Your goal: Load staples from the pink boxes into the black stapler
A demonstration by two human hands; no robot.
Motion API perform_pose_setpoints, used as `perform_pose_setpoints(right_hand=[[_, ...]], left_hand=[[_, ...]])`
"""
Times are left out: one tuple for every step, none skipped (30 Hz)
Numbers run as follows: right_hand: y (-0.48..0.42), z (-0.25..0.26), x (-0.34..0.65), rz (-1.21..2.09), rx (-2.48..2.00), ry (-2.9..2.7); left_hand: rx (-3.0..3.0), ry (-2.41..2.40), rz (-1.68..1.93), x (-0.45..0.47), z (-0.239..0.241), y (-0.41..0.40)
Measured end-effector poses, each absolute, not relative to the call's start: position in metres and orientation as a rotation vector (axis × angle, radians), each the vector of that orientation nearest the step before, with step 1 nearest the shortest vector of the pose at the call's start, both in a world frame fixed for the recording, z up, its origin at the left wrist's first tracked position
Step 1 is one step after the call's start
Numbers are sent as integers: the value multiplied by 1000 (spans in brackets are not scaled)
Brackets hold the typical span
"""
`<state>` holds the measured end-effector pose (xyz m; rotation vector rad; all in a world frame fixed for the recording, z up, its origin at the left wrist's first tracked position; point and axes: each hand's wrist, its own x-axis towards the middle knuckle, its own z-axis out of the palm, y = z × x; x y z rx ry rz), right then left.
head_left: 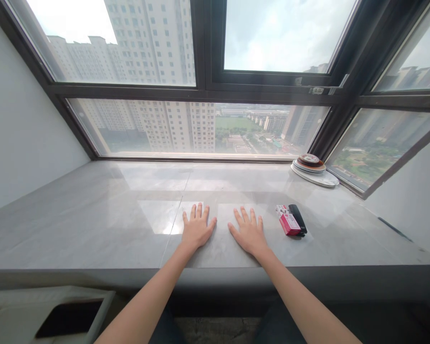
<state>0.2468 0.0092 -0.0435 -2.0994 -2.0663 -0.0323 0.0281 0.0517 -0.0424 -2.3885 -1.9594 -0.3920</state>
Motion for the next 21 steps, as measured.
perform_pose_setpoints(right_hand=[[10,-43,246,-31,-2102,-2064],[11,-43,246,-30,-2106,-2063],[11,-43,246,-29,-2111,-2064],[12,-42,245,-25,-2116,-2067],[12,-42,245,-20,-2122,-2071],[13,-42,245,-17,-2128,-2073],[13,-42,245,-15,-2133,-2074],[13,-41,244,-14,-2139,-2074],[14,-42,244,-13,-2142,-2074],[14,-42,244,-16,-2143,-2072],[14,-42,244,-20,-2139,-2070],[14,-43,244,-25,-2133,-2069],[14,-43,244,-31,-2125,-2067],[14,-43,244,-35,-2120,-2066],[14,-43,244,-36,-2117,-2065],[15,-43,244,-35,-2116,-2065],[15,-43,244,-32,-2117,-2064],[15,-43,244,-30,-2117,-2063],[15,-42,244,-27,-2117,-2063],[15,-42,244,-25,-2118,-2063],[15,-41,244,-24,-2118,-2062]], left_hand=[[-2390,-1960,-391,28,-42,52],[-2390,-1961,-390,28,-43,52],[-2390,-1961,-392,28,-43,53],[-2390,-1960,-393,28,-43,53],[-2389,-1959,-394,28,-43,53],[-2388,-1958,-396,28,-44,54],[-2388,-1957,-398,28,-44,54],[-2387,-1957,-399,27,-44,55],[-2387,-1959,-399,28,-44,55],[-2386,-1962,-399,28,-44,56],[-2384,-1965,-399,28,-44,56],[-2382,-1967,-400,28,-44,57],[-2380,-1970,-402,28,-44,57],[-2377,-1971,-405,28,-44,57],[-2375,-1971,-409,28,-44,58],[-2375,-1970,-413,29,-44,58],[-2377,-1970,-416,29,-44,58],[-2379,-1968,-420,29,-43,59],[-2382,-1967,-422,29,-42,59],[-2387,-1968,-419,29,-41,58],[-2393,-1969,-415,29,-41,57]])
